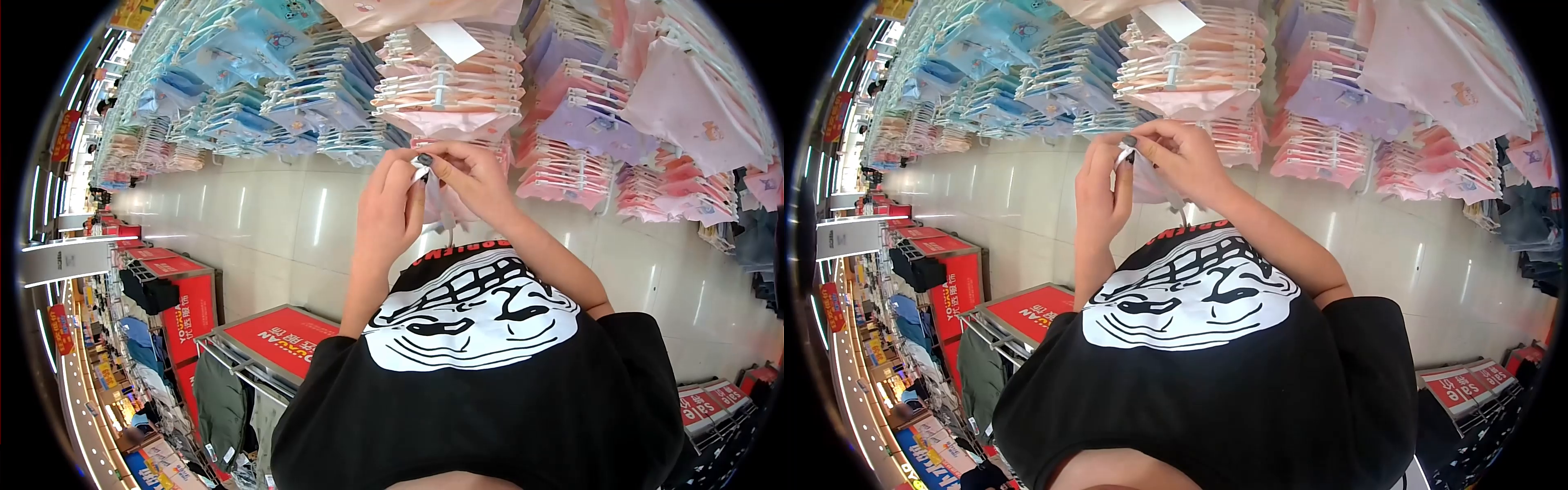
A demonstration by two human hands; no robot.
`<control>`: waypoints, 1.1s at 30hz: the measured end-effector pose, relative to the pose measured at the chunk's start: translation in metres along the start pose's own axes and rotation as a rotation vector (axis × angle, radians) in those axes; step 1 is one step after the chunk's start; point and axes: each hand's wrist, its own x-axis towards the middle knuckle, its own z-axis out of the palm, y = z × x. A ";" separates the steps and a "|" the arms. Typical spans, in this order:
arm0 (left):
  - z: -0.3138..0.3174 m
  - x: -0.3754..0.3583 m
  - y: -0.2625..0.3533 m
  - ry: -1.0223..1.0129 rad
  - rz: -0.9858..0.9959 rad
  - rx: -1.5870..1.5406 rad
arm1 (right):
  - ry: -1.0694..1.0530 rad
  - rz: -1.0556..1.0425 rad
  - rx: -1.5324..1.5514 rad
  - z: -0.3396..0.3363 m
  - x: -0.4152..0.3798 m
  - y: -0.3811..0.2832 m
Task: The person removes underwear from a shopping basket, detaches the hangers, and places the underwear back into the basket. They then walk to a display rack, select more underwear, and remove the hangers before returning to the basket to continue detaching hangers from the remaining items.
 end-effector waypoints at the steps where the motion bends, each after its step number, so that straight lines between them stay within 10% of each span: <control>1: 0.001 0.000 -0.001 0.008 0.008 0.014 | -0.019 -0.019 0.012 -0.001 0.002 0.002; 26: 0.005 0.002 -0.012 0.315 0.067 -0.223 | -0.013 -0.040 0.205 -0.006 0.001 -0.002; 29: 0.003 -0.010 -0.010 0.271 -0.283 -0.527 | 0.045 0.043 0.158 -0.007 0.001 0.000; 33: 0.000 -0.012 -0.014 0.287 -0.282 -0.554 | 0.134 -0.162 0.094 -0.005 0.009 0.021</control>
